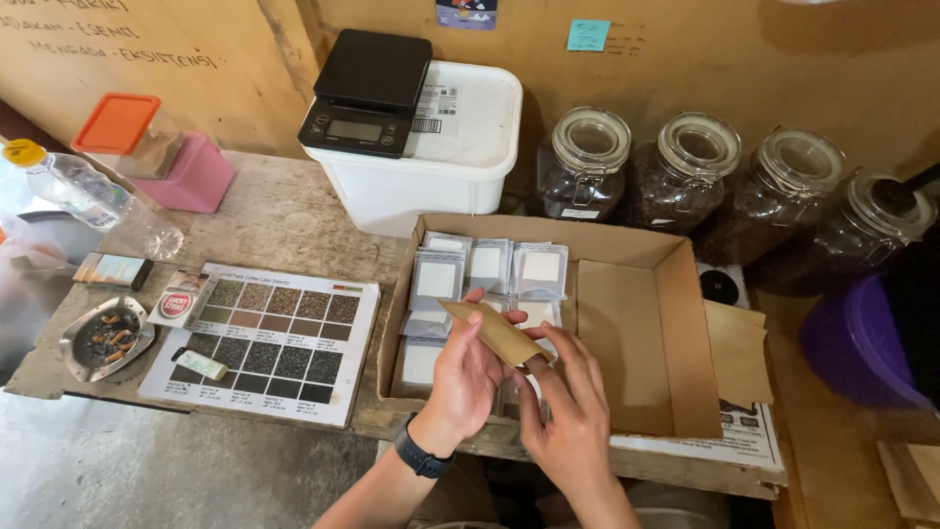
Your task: The person packages individual drip coffee filters into small paper envelopes by hand, placing one filter inside each envelope and then organizing the envelopes on the workspace.
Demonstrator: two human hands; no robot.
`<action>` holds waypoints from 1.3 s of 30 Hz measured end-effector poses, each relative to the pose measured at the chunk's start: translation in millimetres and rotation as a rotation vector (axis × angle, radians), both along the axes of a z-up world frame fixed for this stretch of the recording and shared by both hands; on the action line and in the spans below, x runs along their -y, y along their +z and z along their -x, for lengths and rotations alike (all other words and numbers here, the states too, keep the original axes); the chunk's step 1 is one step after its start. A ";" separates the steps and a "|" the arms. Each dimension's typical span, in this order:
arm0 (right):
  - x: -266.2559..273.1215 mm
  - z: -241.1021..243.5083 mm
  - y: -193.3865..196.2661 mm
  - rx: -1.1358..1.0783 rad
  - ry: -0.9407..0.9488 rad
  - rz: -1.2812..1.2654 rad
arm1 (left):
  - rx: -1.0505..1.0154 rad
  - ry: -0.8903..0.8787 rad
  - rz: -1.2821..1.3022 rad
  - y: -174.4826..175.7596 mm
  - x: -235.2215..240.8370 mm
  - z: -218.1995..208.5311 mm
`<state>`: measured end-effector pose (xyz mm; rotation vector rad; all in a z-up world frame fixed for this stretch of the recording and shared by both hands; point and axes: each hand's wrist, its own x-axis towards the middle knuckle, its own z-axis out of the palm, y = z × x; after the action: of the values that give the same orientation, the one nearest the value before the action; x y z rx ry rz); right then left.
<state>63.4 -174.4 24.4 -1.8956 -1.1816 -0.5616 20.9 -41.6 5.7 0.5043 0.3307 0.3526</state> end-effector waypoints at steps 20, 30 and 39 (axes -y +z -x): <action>13.9 -3.8 -11.5 0.056 -0.053 -0.044 | 0.088 -0.196 -0.061 -8.7 15.6 -1.6; 63.0 -37.4 -16.0 0.091 -0.125 0.220 | 0.050 0.144 -1.665 47.1 21.3 3.3; 72.8 -11.0 -16.4 -0.306 -0.117 -0.330 | 0.146 0.045 -1.529 23.0 27.6 -2.5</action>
<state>74.4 -247.2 8.0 -1.6987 -0.7353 -0.4748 23.4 -69.2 28.7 1.9549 -0.1439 0.6530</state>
